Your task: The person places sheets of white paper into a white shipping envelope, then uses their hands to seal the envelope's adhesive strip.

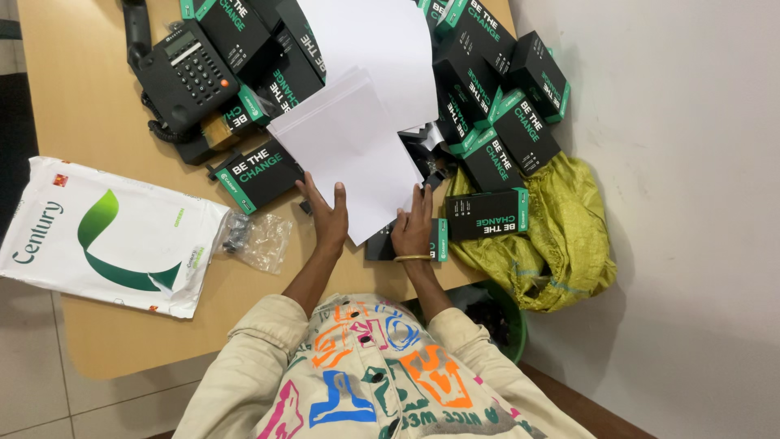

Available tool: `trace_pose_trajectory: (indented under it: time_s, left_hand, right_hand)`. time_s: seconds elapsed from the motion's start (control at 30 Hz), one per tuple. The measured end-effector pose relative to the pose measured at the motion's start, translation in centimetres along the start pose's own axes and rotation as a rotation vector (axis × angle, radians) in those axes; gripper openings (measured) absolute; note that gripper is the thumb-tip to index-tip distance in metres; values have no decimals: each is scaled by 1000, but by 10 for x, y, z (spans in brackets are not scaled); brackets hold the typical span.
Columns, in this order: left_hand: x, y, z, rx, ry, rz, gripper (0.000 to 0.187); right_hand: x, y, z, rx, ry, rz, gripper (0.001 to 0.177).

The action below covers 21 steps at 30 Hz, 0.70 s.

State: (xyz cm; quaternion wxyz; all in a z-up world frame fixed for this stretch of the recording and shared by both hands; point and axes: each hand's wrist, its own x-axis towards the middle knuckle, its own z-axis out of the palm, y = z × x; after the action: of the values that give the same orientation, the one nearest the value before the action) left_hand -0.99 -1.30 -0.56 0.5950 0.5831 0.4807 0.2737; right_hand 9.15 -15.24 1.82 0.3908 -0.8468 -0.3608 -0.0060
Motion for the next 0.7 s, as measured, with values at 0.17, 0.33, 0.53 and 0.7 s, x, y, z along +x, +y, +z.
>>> trace_pose_trajectory:
  time_s: [0.17, 0.33, 0.53, 0.7]
  left_hand:
    - [-6, -8, 0, -144, -106, -70, 88]
    - [-15, 21, -9, -371, -473, -52, 81]
    - [-20, 14, 5, -214, -589, -72, 61]
    - [-20, -10, 6, -168, -499, -64, 49]
  right_hand:
    - [0, -6, -15, 214, 119, 157, 42]
    - [11, 17, -35, 162, 305, 169, 32]
    - [36, 68, -105, -74, 584, 167, 23]
    - [37, 72, -140, -152, 631, 58, 21]
